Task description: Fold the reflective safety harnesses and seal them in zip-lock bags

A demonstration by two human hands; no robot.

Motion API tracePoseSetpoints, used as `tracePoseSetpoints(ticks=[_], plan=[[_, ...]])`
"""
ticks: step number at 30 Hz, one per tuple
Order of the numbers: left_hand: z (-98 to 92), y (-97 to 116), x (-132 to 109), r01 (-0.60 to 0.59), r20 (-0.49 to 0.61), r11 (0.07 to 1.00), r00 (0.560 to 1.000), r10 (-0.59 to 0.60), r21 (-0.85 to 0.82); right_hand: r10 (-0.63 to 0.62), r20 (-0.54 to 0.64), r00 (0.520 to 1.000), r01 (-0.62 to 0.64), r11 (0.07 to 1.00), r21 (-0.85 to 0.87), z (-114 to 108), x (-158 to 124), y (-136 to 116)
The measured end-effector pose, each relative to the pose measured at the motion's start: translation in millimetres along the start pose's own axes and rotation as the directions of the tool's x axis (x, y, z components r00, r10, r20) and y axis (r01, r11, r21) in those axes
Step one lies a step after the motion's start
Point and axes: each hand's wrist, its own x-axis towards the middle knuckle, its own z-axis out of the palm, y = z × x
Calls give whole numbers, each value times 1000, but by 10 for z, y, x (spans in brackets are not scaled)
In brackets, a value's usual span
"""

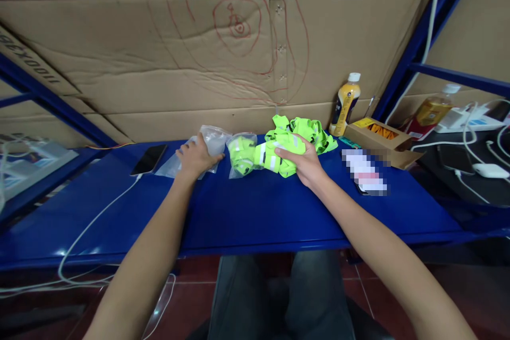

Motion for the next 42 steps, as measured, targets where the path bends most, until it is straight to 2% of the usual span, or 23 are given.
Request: tracePoseSetpoints(ticks=[2, 4, 6, 8, 10, 12, 14, 16, 18, 20, 23, 26, 28, 30, 33, 38, 40, 42], plan=[[-56, -10, -8, -17, -48, 1000, 999, 17, 11, -14, -16, 1000, 13, 1000, -5, -7, 10, -17], [-141, -24, -19, -58, -190, 998, 980, 54, -17, -43, -37, 998, 43, 999, -1, -21, 28, -35], [-250, -20, -39, -143, -336, 986, 936, 106, -86, -89, -59, 994, 89, 996, 4, -50, 59, -66], [-358, 32, -83, -296, -430, 942, 879, 205, -155, -137, -81, 987, 138, 990, 4, -96, 96, -119], [-441, 143, -165, -505, -487, 843, 792, 369, -183, -183, -104, 978, 184, 983, 6, -146, 127, -190], [-483, 299, -279, -696, -518, 697, 666, 537, -172, -230, -125, 965, 233, 973, 5, -184, 144, -260], [-485, 457, -401, -806, -518, 570, 559, 648, -157, -281, -124, 952, 280, 960, -25, -200, 144, -306], [-459, 575, -500, -851, -498, 499, 508, 703, -163, -321, -110, 941, 314, 946, -74, -196, 134, -311], [-418, 637, -565, -864, -480, 473, 493, 725, -173, -349, -99, 932, 336, 934, -126, -179, 121, -277], [-376, 665, -605, -861, -460, 479, 499, 734, -170, -380, -91, 921, 360, 915, -181, -158, 107, -222], [-332, 705, -653, -822, -429, 548, 556, 712, -155, -452, -52, 891, 419, 859, -295, -113, 64, -148], [-314, 767, -701, -765, -449, 624, 618, 645, -157, -510, 22, 860, 471, 776, -419, -26, -32, -128], [-312, 799, -725, -741, -480, 653, 634, 606, -156, -531, 87, 843, 504, 722, -474, 51, -115, -135], [-317, 810, -741, -735, -490, 667, 629, 603, -121, -540, 163, 825, 540, 672, -507, 119, -189, -138], [-330, 803, -758, -753, -460, 657, 598, 657, -40, -546, 252, 799, 585, 611, -533, 163, -245, -107], [-318, 817, -786, -776, -436, 628, 549, 713, 50, -600, 294, 744, 635, 499, -589, 126, -212, 2], [-295, 826, -792, -772, -445, 631, 540, 715, 77, -598, 277, 752, 618, 494, -612, 117, -192, 35], [-267, 827, -789, -765, -458, 639, 542, 705, 77, -564, 231, 793, 567, 543, -619, 120, -177, 55]])
